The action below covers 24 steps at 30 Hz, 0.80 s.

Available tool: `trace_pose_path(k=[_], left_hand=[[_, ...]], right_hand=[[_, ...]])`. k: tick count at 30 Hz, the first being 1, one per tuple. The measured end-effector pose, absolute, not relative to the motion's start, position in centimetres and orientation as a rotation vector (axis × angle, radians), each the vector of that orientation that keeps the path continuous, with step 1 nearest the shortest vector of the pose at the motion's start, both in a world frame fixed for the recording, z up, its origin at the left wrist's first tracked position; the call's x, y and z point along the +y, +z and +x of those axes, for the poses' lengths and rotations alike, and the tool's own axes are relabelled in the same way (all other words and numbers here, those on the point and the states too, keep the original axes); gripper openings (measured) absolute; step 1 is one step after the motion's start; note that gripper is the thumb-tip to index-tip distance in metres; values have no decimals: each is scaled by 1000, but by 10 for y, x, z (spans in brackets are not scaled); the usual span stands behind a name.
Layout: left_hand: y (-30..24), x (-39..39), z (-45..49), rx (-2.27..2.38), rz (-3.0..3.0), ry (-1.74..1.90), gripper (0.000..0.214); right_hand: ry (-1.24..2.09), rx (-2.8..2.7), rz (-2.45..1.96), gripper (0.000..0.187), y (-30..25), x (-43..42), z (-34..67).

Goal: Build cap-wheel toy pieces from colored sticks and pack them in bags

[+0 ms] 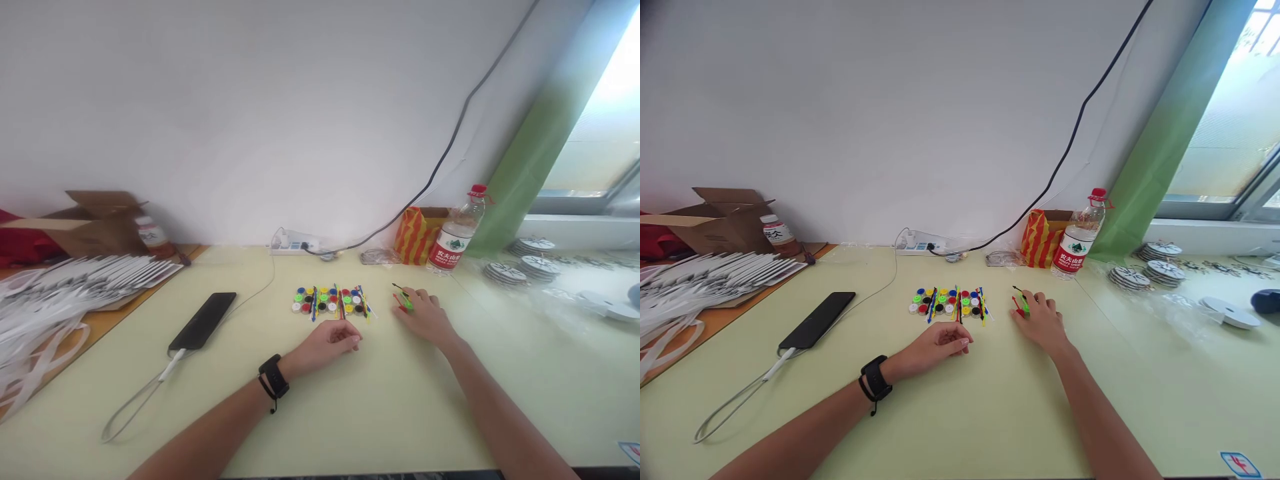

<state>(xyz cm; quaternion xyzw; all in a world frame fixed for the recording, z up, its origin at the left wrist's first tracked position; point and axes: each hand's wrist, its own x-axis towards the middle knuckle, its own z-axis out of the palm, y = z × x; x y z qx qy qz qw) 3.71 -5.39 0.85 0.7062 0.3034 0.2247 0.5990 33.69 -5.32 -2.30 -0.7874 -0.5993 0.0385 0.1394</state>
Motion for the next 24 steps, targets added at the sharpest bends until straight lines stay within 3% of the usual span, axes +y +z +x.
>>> trace_pose_path(k=[7, 13, 19, 24], left_hand=[[11, -56, 37, 685, 1742, 519, 35], [12, -58, 36, 690, 1819, 520, 37], [11, -58, 36, 696, 1817, 528, 34], [8, -56, 36, 704, 1818, 546, 32]], right_hand=[[54, -1746, -2307, 41, -18, -55, 337], [-85, -1721, -2180, 50, -16, -53, 335], [-199, -1868, -2186, 48, -10, -32, 316], [-24, -1970, -2395, 56, 2, 10, 303]])
